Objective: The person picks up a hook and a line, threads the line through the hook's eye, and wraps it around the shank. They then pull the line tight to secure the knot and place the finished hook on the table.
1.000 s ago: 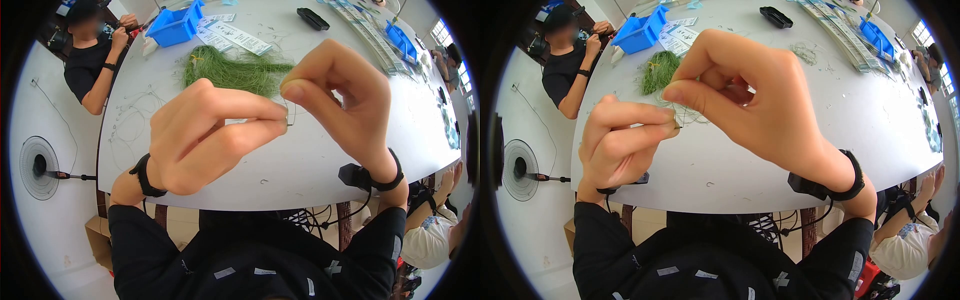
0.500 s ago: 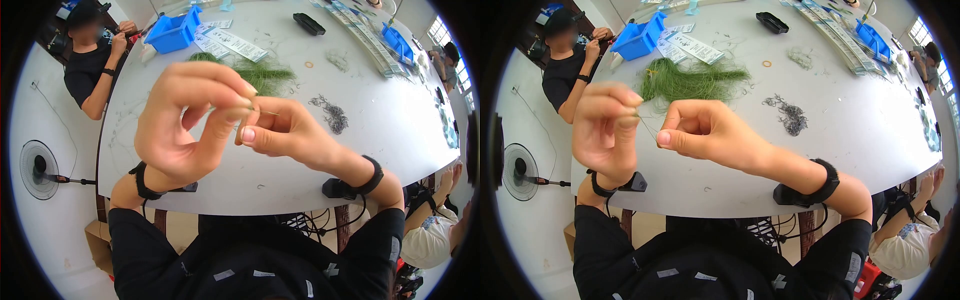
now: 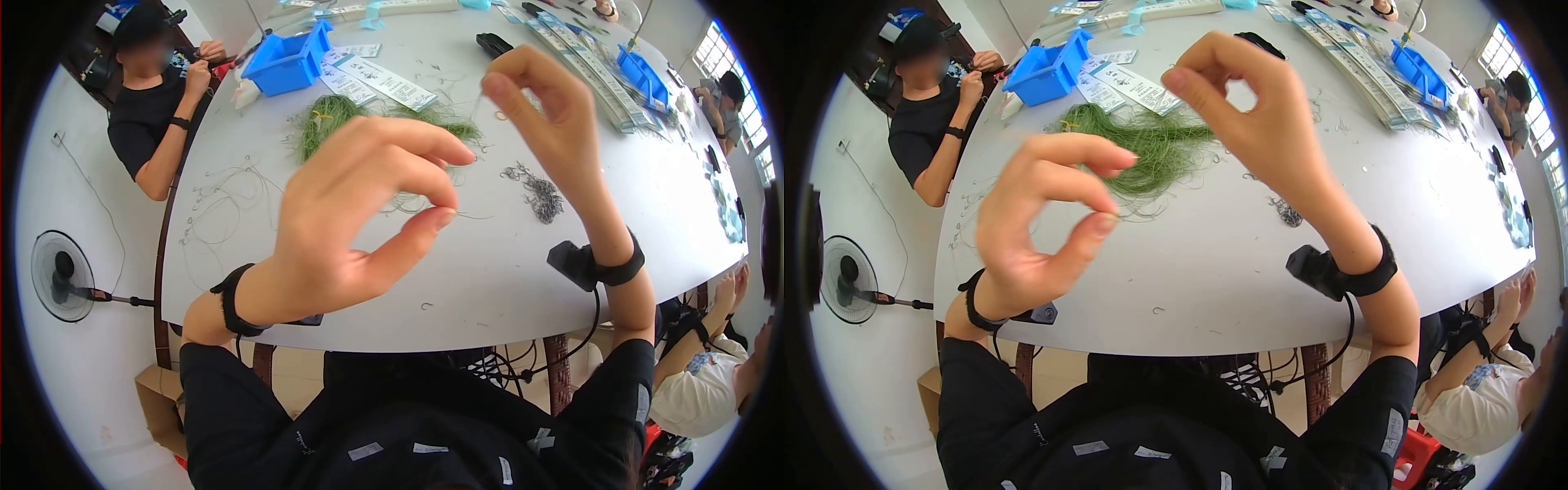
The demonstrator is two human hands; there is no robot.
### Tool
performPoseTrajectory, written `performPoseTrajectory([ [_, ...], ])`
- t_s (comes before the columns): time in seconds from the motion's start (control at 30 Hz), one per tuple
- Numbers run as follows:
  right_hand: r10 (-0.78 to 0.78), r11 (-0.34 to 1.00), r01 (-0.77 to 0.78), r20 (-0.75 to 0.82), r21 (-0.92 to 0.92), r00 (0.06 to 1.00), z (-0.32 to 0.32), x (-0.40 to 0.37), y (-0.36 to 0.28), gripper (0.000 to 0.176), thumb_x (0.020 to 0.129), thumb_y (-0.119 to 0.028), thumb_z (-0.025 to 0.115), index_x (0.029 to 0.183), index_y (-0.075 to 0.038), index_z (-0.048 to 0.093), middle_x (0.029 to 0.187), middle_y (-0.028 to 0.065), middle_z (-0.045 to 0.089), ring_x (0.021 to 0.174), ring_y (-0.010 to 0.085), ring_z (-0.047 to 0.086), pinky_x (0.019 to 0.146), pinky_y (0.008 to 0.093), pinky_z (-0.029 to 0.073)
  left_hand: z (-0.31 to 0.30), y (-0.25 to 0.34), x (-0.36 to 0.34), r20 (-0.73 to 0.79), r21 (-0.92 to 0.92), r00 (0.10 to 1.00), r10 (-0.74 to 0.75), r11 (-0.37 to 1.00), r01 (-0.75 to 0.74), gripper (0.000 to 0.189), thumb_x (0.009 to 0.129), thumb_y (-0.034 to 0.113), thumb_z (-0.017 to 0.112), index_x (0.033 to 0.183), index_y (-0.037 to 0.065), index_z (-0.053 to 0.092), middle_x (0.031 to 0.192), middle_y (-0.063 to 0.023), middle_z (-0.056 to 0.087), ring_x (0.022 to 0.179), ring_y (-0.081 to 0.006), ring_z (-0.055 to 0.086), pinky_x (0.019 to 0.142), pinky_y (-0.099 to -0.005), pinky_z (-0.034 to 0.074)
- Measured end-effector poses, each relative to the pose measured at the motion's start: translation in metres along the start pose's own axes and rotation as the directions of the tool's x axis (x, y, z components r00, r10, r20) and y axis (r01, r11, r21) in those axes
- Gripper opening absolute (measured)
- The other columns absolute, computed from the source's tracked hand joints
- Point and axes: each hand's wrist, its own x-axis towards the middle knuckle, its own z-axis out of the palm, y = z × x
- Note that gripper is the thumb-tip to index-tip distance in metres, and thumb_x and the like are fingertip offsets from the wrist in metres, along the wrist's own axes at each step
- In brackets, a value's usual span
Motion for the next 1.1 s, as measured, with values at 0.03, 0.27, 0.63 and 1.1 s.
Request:
performPoseTrajectory([
  [0.03, -0.057, 0.994, 0.055, -0.022, -0.096, 0.998, -0.004, 0.003, -0.006, 0.014, 0.082, -0.014, 0.063, 0.077, -0.002, 0.059, 0.065, 0.0021, 0.052, 0.062, 0.0102, 0.047, 0.06, 0.0242, 0.04, 0.004, -0.001, -0.001, 0.018, 0.009, 1.0, -0.026, 1.0, 0.025, 0.013, 0.071, -0.005, 0.062, 0.08, 0.002, 0.055, 0.096, -0.015, 0.061, 0.08, -0.0215, 0.059, 0.072, -0.0289, 0.047],
  [0.27, 0.094, 0.994, -0.08, 0.188, -0.081, 0.978, -0.002, 0.003, -0.009, 0.008, 0.082, -0.006, 0.058, 0.084, 0.002, 0.058, 0.088, 0.0042, 0.057, 0.081, 0.0127, 0.054, 0.078, 0.0251, 0.041, 0.018, 0.003, -0.011, 0.319, -0.183, 0.941, -0.11, 0.967, 0.175, 0.018, 0.066, -0.009, 0.064, 0.078, 0.002, 0.057, 0.085, -0.0099, 0.063, 0.075, -0.0223, 0.06, 0.064, -0.0283, 0.048],
  [0.63, -0.037, 0.971, 0.083, 0.199, -0.224, 0.979, 0.011, -0.011, -0.047, 0.016, 0.078, 0.0, 0.053, 0.091, -0.002, 0.06, 0.085, 0.0038, 0.059, 0.064, 0.0079, 0.05, 0.048, 0.0195, 0.036, -0.004, -0.018, 0.002, -0.087, 0.327, 0.995, 0.056, 0.945, -0.024, 0.018, 0.065, -0.013, 0.064, 0.078, -0.002, 0.057, 0.082, -0.0109, 0.062, 0.073, -0.0201, 0.06, 0.065, -0.0253, 0.048],
  [1.1, 0.152, 0.985, -0.161, 0.122, 0.065, 0.981, 0.034, -0.024, -0.043, 0.009, 0.072, -0.002, 0.06, 0.08, 0.0, 0.057, 0.062, 0.0077, 0.056, 0.05, 0.0154, 0.051, 0.047, 0.0254, 0.04, -0.001, -0.014, 0.001, -0.144, 0.29, 0.989, 0.031, 0.957, 0.012, 0.016, 0.068, -0.011, 0.064, 0.08, -0.002, 0.058, 0.083, -0.011, 0.062, 0.073, -0.0186, 0.059, 0.067, -0.0248, 0.047],
])
